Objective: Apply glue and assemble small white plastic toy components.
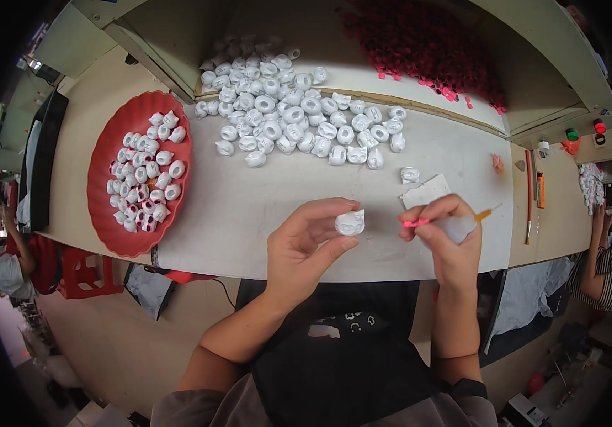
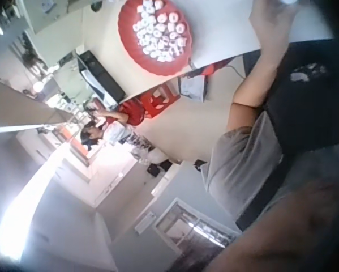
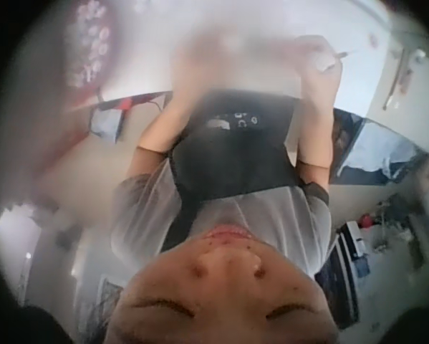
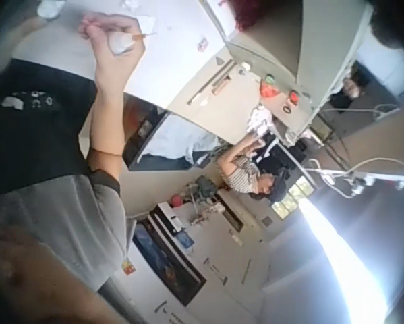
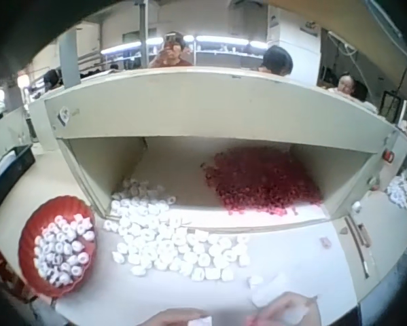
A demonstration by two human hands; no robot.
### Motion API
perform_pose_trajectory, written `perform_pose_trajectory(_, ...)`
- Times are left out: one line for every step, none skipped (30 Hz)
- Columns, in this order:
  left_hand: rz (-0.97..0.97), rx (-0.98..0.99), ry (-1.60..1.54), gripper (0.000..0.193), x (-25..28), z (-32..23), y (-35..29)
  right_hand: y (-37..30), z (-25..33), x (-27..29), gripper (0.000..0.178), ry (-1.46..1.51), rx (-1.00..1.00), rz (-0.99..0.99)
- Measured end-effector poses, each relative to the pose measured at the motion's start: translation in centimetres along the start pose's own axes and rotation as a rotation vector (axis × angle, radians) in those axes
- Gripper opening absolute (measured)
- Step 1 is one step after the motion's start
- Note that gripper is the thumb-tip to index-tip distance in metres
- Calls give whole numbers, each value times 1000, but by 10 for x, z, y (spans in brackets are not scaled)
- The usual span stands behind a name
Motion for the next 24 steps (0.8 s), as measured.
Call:
perform_pose_trajectory(7,4,7,34,-3,2,-2,-12,-4,0,14,124,1,-20)
perform_pose_trajectory(31,-13,41,33,-7,3,-3,-22,-6,2,14,249,2,-40)
perform_pose_trajectory(57,-30,76,32,-11,4,-5,-29,-9,4,14,257,2,-49)
perform_pose_trajectory(67,-27,85,32,-14,5,-7,-36,-11,5,12,266,-16,-21)
perform_pose_trajectory(82,-83,138,31,-17,3,-8,-41,-13,5,11,274,-33,7)
perform_pose_trajectory(98,-140,189,30,-21,1,-10,-44,-12,4,11,283,-30,-5)
perform_pose_trajectory(112,-136,192,30,-24,2,-11,-47,-11,2,10,246,-36,-13)
perform_pose_trajectory(111,-176,242,29,-26,2,-13,-48,-11,0,10,208,-43,-22)
perform_pose_trajectory(110,-218,291,29,-29,0,-15,-49,-10,0,8,197,-24,-23)
perform_pose_trajectory(117,-216,290,29,-31,0,-16,-48,-9,2,8,198,-22,-30)
perform_pose_trajectory(119,-229,329,29,-32,-1,-18,-48,-7,2,8,162,-17,-24)
perform_pose_trajectory(121,-242,368,29,-33,-1,-19,-48,-7,3,8,126,-13,-18)
perform_pose_trajectory(125,-241,369,29,-34,0,-19,-48,-7,5,8,128,-13,-22)
perform_pose_trajectory(158,-281,404,29,-36,-1,-20,-47,-7,7,8,69,5,-35)
perform_pose_trajectory(190,-321,438,29,-38,-2,-21,-47,-7,9,8,10,23,-47)
perform_pose_trajectory(192,-320,439,29,-38,-2,-21,-46,-7,9,8,10,21,-49)
perform_pose_trajectory(210,-327,444,29,-39,-3,-21,-46,-7,9,7,-19,24,-53)
perform_pose_trajectory(227,-335,450,28,-40,-3,-22,-46,-7,9,7,-48,26,-57)
perform_pose_trajectory(227,-331,449,28,-40,-3,-22,-46,-7,10,7,-49,23,-58)
perform_pose_trajectory(238,-318,431,28,-40,-2,-22,-46,-8,11,7,-43,15,-70)
perform_pose_trajectory(248,-305,412,28,-39,-1,-22,-47,-9,12,7,-38,7,-82)
perform_pose_trajectory(248,-302,410,28,-39,-1,-21,-47,-9,12,7,-40,5,-83)
perform_pose_trajectory(270,-290,381,27,-40,-2,-21,-47,-8,12,7,-67,24,-87)
perform_pose_trajectory(293,-278,352,26,-41,-2,-21,-48,-6,11,8,-93,42,-91)
Point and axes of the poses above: each hand's wrist, its own y-axis towards the middle knuckle, its own x-axis out of the back of the hand, z = x × y, the point moved 6 cm from there along y, towards the middle knuckle, and after that the axes turned 12 degrees about -z, right-handed, at the moved point
